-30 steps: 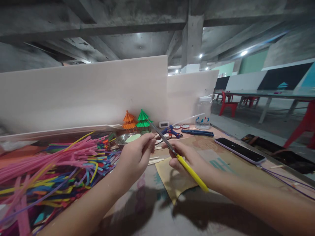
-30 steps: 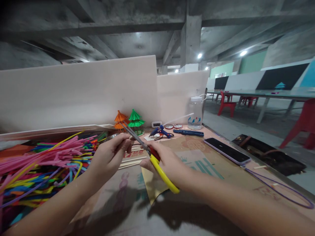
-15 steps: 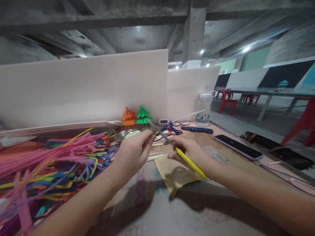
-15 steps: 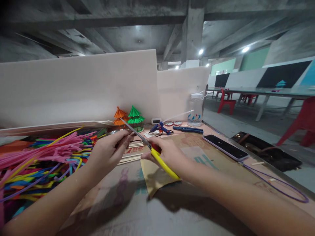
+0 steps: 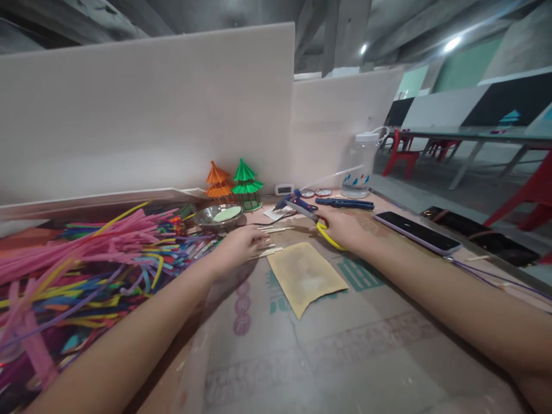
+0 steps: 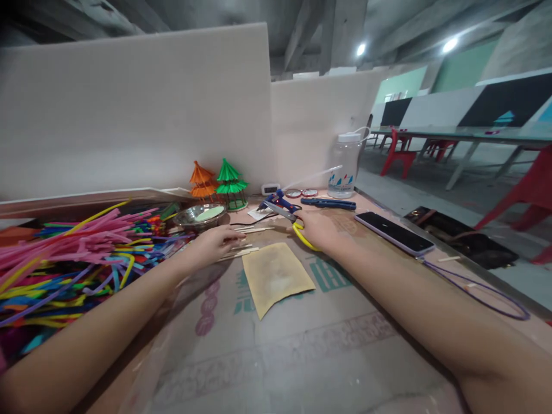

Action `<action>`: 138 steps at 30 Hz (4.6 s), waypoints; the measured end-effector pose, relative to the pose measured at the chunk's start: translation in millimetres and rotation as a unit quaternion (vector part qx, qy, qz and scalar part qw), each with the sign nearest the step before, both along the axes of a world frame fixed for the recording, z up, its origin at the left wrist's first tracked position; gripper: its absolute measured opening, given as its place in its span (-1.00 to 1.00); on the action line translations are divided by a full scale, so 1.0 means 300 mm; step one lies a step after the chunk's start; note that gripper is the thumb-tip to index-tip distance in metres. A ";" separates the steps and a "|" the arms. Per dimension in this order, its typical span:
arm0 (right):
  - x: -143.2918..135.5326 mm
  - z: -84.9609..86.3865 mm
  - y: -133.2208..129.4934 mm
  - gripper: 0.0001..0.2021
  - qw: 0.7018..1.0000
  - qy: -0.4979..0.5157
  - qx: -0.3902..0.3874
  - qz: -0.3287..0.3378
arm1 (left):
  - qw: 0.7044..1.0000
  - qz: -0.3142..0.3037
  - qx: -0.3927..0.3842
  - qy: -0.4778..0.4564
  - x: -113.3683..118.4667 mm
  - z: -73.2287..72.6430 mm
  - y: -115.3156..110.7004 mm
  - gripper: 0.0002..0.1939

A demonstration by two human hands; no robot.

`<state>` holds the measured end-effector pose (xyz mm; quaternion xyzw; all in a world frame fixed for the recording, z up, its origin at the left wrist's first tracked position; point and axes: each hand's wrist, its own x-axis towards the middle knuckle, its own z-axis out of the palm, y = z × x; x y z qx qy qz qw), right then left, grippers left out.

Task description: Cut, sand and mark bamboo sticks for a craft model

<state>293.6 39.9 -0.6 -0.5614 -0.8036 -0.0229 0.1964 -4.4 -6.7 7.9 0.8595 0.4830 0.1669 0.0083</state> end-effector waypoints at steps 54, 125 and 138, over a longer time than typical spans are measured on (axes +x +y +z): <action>-0.025 0.039 -0.018 -0.65 0.995 0.082 -0.016 0.046 | 0.967 -0.003 0.159 -0.199 0.094 0.259 -0.288 -0.70; -0.171 0.197 -0.383 -0.39 0.891 0.332 -0.048 0.305 | 0.897 -0.123 -0.025 -0.423 0.106 0.236 -0.268 -0.68; -0.175 0.205 -0.393 -0.44 0.890 0.323 -0.082 0.312 | 0.931 -0.084 0.036 -0.353 0.100 0.242 -0.274 -0.69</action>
